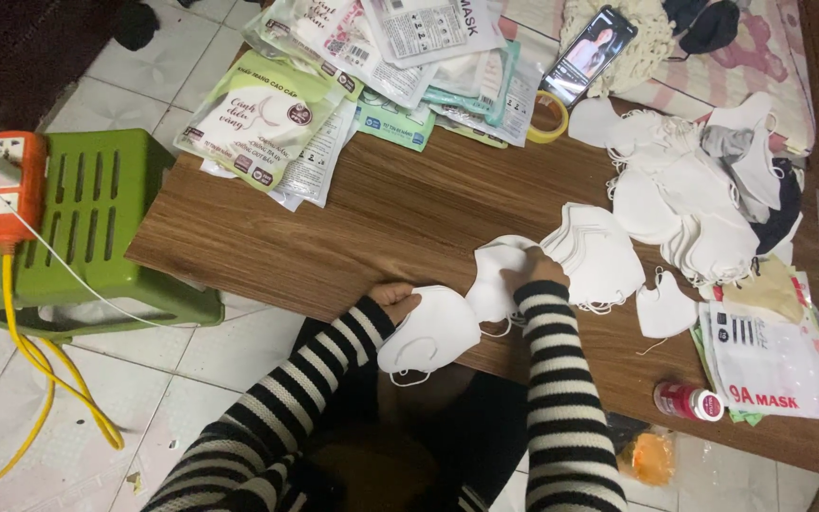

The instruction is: Folding and stacking white face masks on a wooden table

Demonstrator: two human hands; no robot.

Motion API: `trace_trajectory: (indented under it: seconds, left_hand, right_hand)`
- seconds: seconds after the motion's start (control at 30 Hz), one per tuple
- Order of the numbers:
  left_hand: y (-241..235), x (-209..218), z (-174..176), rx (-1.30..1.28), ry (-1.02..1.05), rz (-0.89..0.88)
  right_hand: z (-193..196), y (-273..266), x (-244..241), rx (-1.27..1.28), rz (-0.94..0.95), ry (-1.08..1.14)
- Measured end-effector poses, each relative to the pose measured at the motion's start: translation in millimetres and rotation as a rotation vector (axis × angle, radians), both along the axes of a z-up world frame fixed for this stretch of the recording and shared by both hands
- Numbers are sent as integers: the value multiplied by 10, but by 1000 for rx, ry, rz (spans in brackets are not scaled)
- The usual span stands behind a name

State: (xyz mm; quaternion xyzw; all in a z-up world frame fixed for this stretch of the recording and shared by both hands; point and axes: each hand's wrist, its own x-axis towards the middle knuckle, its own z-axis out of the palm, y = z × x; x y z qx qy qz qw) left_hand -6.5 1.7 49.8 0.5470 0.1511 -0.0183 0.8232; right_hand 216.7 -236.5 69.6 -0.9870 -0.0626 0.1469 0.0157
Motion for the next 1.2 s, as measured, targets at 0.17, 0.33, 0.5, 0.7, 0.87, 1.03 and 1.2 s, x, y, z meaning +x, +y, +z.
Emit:
trace_trajectory:
  seconds: [0.17,0.33,0.5,0.7,0.87,1.03,1.2]
  left_hand:
    - [-6,-19,80,35,31,-1]
    - [-11,-11,50,36,57,5]
    - [-6,38,-131,39,76,-31]
    - [-44,130,-710,-156,52,61]
    - [-40,94,-734,-221,52,67]
    - [-41,81,-503,-200,40,45]
    - [-65,31,-212,-118,33,52]
  right_hand:
    - [229,-328,-249,394,199,-577]
    - [917,-291,-747,1018,30,-437]
    - [365,-329,-850,1184,-99,-59]
    - [66,137,-1277,1307,-154,291]
    - [-362,139,-1264,1139,-203,318]
    - [-253,180,-1340,1111,-192,284]
    - [-287,233,-1278,656,-129,136]
